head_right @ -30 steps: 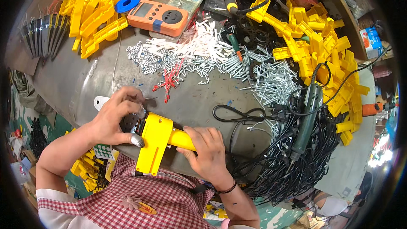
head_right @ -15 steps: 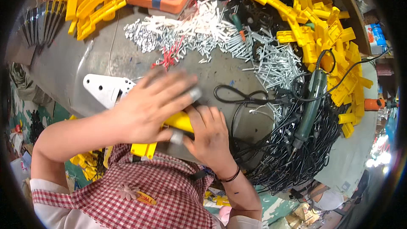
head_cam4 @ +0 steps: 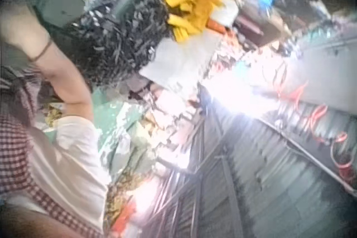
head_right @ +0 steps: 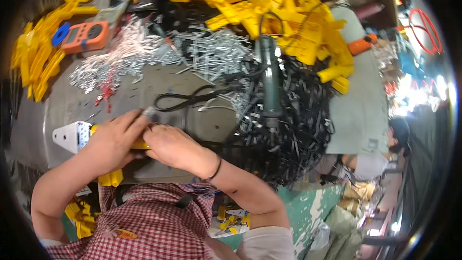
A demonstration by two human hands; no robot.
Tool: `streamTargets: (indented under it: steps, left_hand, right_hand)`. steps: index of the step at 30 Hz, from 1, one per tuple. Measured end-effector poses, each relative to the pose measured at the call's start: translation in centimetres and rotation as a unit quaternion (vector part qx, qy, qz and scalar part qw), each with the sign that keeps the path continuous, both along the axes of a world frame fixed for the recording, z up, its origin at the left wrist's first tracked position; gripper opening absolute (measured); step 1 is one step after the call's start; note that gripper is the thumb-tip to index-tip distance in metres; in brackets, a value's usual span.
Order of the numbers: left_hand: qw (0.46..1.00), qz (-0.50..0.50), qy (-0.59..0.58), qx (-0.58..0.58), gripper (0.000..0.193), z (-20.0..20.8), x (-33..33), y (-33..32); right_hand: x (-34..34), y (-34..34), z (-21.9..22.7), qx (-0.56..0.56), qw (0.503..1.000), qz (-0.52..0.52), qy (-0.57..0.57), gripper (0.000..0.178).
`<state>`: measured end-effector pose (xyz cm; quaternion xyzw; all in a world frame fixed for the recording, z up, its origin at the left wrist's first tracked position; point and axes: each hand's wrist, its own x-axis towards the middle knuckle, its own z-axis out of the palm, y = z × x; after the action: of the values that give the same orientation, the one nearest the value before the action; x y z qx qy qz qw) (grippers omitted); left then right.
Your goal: The person assembles electronic components by connecting wiring harnesses, soldering solder wire with a soldering iron, and fastening screws with an electric screwdriver to secure metal brackets to yellow plastic housings.
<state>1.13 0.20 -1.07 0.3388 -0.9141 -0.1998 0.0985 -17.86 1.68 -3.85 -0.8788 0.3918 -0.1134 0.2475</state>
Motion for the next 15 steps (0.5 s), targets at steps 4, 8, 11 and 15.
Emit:
streamTargets:
  steps: [4,8,11,15]
  left_hand:
    - [0.997,-0.033,-0.07,0.003,0.058,-0.4,0.0,-0.3]
    - [0.999,-0.028,-0.019,-0.024,0.045,0.4,-1.3,0.0]
    - [0.999,-0.011,-0.02,-0.025,0.042,0.2,-1.0,-0.1]
    - [0.999,0.013,-0.011,-0.027,0.042,-0.8,-1.4,0.1]
  right_hand:
    - [-7.2,-0.9,5.6,-0.25,0.909,-0.331,-0.042,0.019]
    - [-14.7,-1.1,5.0,-0.336,0.805,-0.448,0.196,0.069]
    - [-15.7,-1.4,7.3,0.012,0.816,-0.509,-0.273,0.071]
    - [-11.1,0.5,7.3,0.124,0.633,-0.305,-0.7,0.059]
